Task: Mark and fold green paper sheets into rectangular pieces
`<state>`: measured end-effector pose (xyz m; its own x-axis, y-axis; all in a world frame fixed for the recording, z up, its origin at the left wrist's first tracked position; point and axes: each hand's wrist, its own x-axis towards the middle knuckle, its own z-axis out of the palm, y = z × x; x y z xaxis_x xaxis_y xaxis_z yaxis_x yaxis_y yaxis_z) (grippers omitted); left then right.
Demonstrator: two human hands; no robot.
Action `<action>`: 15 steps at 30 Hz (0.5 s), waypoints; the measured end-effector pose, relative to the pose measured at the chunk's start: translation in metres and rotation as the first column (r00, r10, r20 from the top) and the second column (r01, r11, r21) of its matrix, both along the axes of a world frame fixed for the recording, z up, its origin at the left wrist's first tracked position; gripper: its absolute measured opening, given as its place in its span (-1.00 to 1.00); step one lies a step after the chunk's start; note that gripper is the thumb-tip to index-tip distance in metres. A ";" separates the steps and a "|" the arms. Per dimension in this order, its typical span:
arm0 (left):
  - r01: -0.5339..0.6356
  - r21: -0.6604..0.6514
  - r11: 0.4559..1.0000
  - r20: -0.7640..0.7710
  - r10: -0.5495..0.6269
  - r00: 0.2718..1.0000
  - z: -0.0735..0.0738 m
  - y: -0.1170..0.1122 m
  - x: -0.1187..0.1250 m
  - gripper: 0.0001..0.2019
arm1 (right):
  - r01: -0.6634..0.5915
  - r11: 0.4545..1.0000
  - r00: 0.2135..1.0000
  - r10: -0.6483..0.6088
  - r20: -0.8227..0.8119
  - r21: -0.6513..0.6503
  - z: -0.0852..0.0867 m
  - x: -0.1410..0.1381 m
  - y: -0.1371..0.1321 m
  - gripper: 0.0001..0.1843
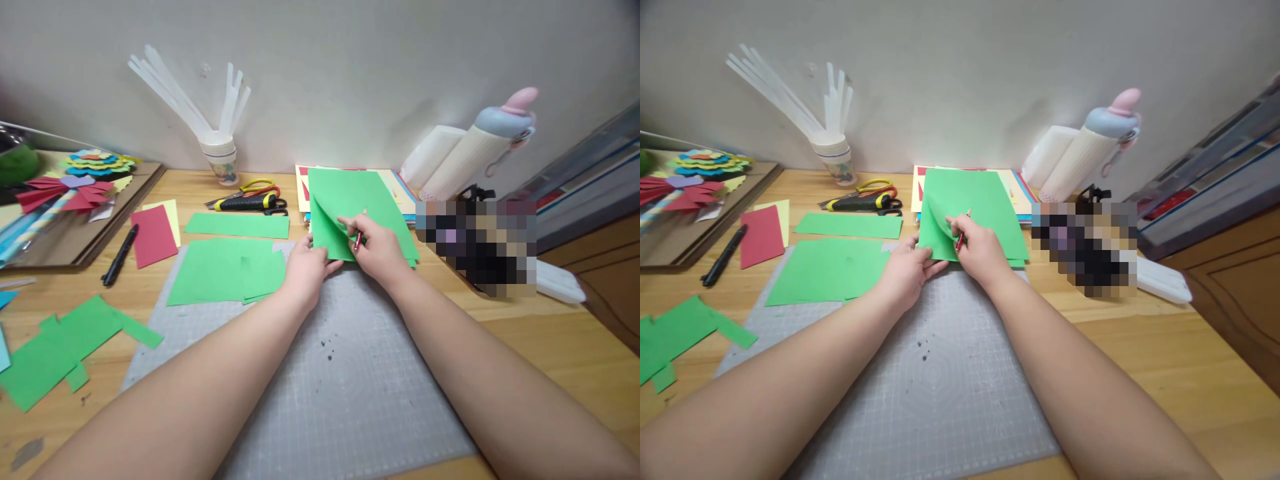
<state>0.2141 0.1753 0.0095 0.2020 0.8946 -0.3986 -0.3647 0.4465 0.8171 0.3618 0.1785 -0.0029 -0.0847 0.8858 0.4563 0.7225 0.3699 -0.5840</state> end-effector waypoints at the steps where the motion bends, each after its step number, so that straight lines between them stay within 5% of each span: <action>1: -0.006 -0.003 1.000 -0.021 0.006 1.000 0.002 -0.001 0.000 -0.63 | 0.037 0.999 0.999 -0.037 0.002 0.020 0.001 0.002 0.003 -0.77; 6: -0.011 -0.008 1.000 -0.136 0.010 0.991 0.022 -0.011 -0.009 -0.67 | 0.178 0.980 0.982 -0.182 0.046 0.089 0.009 0.015 0.023 -0.78; 9: -0.018 -0.004 1.000 -0.191 0.017 0.981 0.041 -0.027 -0.030 -0.54 | 0.193 0.975 0.976 -0.202 0.078 0.108 0.013 0.021 0.035 -0.83; 15: -0.068 -0.067 0.995 -0.278 0.047 0.959 0.061 -0.088 -0.124 -0.36 | 0.155 0.975 0.981 -0.171 0.091 0.157 0.020 0.023 0.028 -0.78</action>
